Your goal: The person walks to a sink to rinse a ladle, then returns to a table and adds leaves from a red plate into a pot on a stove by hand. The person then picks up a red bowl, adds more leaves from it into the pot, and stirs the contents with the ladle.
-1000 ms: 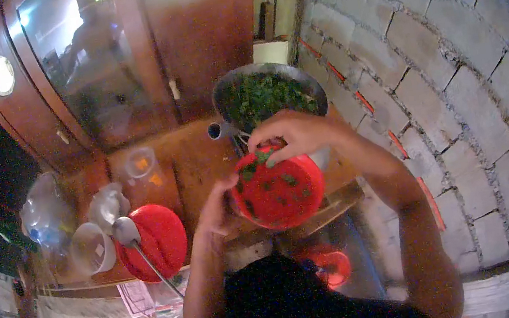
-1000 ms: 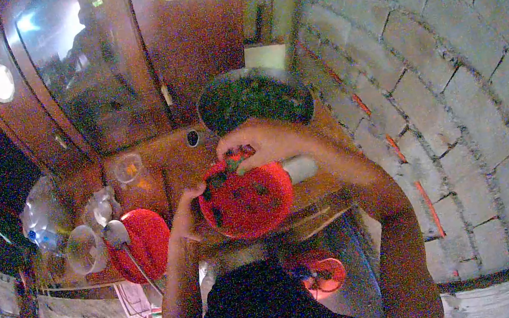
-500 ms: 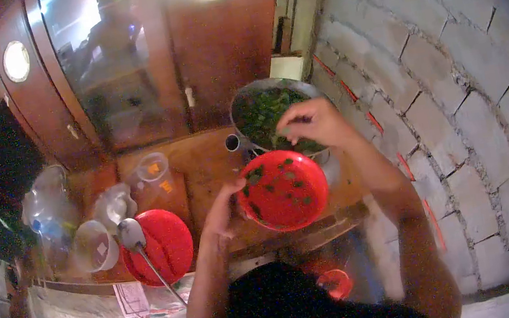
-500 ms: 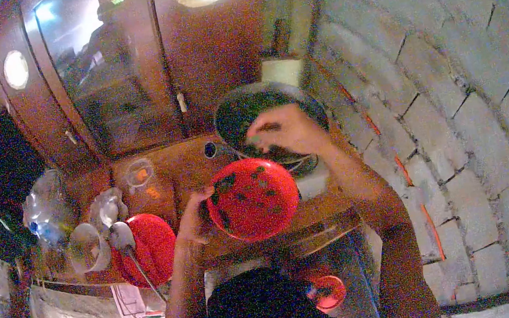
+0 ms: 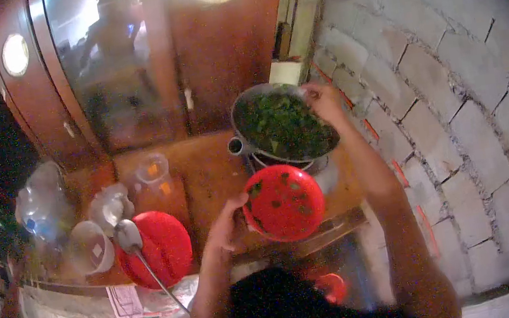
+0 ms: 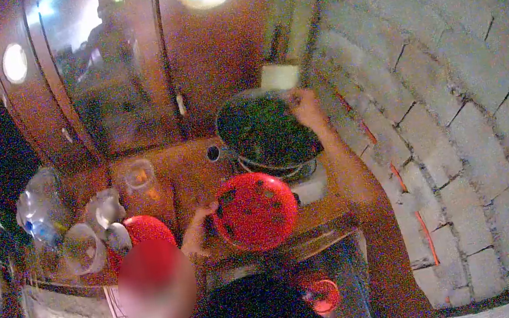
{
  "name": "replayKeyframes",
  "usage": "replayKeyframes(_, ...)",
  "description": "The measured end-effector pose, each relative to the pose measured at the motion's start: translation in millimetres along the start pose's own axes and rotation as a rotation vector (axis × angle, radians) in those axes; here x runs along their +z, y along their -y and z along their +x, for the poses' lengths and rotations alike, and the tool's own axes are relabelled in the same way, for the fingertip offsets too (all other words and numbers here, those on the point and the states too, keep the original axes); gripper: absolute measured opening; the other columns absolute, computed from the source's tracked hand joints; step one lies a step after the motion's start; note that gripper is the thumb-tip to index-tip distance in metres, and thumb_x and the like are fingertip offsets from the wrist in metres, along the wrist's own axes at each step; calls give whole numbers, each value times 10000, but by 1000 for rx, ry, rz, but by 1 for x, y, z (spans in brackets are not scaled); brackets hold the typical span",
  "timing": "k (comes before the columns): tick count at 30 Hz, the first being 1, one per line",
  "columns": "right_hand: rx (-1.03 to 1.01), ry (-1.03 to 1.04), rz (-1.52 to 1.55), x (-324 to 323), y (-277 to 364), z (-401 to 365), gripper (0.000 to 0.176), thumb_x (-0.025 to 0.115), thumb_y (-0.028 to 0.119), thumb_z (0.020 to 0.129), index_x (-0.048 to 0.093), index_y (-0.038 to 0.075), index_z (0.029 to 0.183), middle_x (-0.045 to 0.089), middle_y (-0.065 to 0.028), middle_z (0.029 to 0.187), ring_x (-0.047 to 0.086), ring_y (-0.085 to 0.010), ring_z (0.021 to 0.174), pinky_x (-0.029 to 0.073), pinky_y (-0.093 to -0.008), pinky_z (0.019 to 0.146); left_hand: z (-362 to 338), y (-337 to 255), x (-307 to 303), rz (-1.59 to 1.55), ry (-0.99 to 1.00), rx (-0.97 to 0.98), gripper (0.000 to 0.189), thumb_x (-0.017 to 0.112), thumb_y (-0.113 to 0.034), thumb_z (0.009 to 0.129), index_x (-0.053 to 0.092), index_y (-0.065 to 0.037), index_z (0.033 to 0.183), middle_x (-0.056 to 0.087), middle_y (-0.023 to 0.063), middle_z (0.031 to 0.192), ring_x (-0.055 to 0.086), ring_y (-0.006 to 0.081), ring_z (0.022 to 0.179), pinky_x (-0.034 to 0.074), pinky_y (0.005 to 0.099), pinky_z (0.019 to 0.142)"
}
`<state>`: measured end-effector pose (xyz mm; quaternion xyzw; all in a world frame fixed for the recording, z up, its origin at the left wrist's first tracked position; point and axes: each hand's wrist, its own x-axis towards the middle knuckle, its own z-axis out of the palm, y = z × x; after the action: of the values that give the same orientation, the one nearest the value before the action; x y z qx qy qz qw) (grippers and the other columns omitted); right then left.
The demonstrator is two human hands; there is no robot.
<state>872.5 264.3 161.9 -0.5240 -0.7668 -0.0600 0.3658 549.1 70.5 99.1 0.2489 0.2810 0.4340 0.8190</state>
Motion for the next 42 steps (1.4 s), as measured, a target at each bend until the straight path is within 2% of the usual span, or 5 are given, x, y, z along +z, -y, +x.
replayKeyframes(3, 319, 14, 239, -36, 48, -8, 288, 593, 90, 804, 628, 27, 1083, 649, -52, 823, 569, -128, 683, 460, -268, 616, -7, -3, -6, 74, -52, -20, 455, 592, -420, 818, 603, -63, 1100, 656, 40, 978, 613, 155, 831, 489, 315, 691)
replayKeyframes(7, 414, 792, 676, -59, 116, -53, 302, 622, 181, 841, 628, 33, 1105, 638, -29, 766, 541, -42, 666, 444, -226, 577, -7, -5, -3, 126, -81, -32, 495, 559, -441, 830, 586, -55, 1139, 619, 68, 1128, 592, 188, 988, 470, 343, 835)
replayKeyframes(25, 400, 86, 344, -52, 192, -116, 308, 650, 281, 818, 685, -10, 911, 626, 10, 674, 543, -70, 644, 438, -237, 607, -32, -6, 4, -104, 183, 199, 573, 577, -247, 843, 365, -64, 1343, 498, 110, 1277, 551, 264, 1110, 478, 470, 913)
replayKeyframes(35, 434, 277, 312, -69, 202, -97, 289, 700, 217, 787, 674, -2, 973, 660, -67, 729, 584, -116, 652, 474, -259, 636, -19, -8, -5, -122, 128, 174, 606, 605, -222, 805, 365, -50, 1334, 512, 134, 1258, 587, 269, 1058, 523, 463, 858)
replayKeyframes(42, -114, 513, 210, -64, 188, -57, 558, 744, 230, 698, 564, 72, 1202, 629, -147, 982, 616, -277, 890, 484, -381, 795, -16, -8, -10, -128, 161, 93, 617, 613, -272, 783, 408, 2, 1295, 539, 155, 1231, 608, 267, 1020, 549, 447, 807)
